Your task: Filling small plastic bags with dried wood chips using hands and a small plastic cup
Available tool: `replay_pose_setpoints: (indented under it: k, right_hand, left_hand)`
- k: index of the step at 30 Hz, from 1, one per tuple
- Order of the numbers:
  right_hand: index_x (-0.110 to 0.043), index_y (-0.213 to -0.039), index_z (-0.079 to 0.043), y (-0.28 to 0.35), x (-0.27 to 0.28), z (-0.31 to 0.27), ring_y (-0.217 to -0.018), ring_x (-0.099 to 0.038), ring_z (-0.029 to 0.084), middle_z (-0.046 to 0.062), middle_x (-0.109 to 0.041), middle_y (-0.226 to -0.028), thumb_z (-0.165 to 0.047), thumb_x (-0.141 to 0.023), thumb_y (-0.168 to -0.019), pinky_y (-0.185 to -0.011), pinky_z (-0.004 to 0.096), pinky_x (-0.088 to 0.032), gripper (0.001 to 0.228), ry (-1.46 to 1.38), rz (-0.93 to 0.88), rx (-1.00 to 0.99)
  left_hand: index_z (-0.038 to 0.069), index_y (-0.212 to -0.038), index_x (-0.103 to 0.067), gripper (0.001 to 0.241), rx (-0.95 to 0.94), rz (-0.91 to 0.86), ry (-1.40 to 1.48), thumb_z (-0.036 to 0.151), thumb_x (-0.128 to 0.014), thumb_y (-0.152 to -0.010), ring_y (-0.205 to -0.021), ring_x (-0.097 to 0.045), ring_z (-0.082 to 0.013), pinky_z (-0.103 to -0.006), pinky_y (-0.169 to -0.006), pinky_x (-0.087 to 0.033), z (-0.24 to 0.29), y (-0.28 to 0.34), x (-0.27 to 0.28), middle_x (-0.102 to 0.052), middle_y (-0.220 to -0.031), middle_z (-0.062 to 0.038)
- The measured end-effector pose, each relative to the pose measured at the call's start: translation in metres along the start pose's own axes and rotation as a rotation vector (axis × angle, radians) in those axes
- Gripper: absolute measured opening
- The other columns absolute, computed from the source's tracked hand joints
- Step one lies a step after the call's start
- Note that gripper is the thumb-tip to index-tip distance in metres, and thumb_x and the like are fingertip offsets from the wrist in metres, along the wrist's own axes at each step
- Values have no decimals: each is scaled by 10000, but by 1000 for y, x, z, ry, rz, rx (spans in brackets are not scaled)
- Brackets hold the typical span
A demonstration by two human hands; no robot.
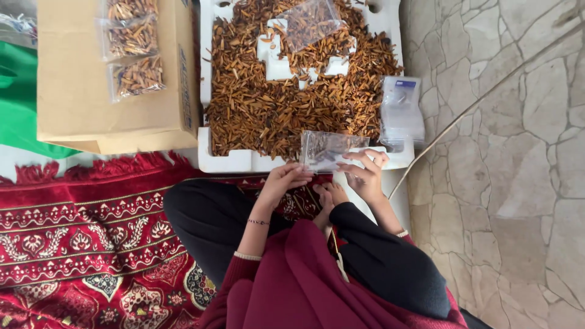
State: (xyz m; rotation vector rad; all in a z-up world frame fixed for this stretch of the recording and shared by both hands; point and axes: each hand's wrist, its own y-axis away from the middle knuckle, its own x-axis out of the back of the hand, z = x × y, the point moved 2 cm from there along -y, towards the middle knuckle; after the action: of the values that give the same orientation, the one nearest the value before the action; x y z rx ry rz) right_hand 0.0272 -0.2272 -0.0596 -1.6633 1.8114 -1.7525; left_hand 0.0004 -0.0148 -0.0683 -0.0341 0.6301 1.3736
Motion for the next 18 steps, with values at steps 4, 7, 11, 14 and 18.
replay_pose_setpoints:
  k: [4, 7, 11, 14, 18]
  right_hand:
    - [-655, -665, -291, -3, -2, -6, -854, -451, 189, -100, -626, -914, -177, -648, -826, -774, 349, -280, 198, -32, -14, -4]
    - [-658, -668, -269, -2, -3, -7, -838, -464, 203, -77, -636, -905, -167, -668, -814, -782, 344, -311, 178, -79, -12, 1]
    - [-691, -701, -239, -1, -5, -3, -840, -499, 221, -41, -650, -913, -110, -674, -773, -789, 330, -380, 149, -158, -57, -64]
    - [-671, -857, -168, 117, -74, 6, -924, -518, 258, 29, -611, -1013, -138, -629, -760, -862, 337, -391, 111, 23, -583, -183]
    - [-618, -1057, -58, 188, -115, 38, -1000, -530, 296, 122, -544, -1104, -149, -569, -779, -925, 343, -378, 297, 221, -1126, -201]
  left_hand:
    - [-71, -1013, -608, 273, -29, 26, -3, 166, -536, -899, -861, -648, -314, -377, -783, -528, -3, 0, 2, -642, -915, -256]
    - [-44, -950, -633, 230, -68, 49, -24, 165, -561, -885, -813, -659, -292, -349, -746, -542, -7, -5, 7, -655, -863, -229]
    - [-39, -933, -636, 193, -81, 129, -50, 136, -607, -856, -744, -662, -246, -315, -699, -554, -7, -10, 11, -658, -797, -209]
    - [-9, -942, -640, 209, -67, 159, -86, 179, -623, -853, -731, -666, -229, -306, -689, -554, -7, -8, 9, -664, -799, -190]
    - [57, -1117, -569, 286, -130, 236, -264, 232, -580, -891, -769, -655, -188, -297, -694, -525, 5, -8, 18, -668, -890, -144]
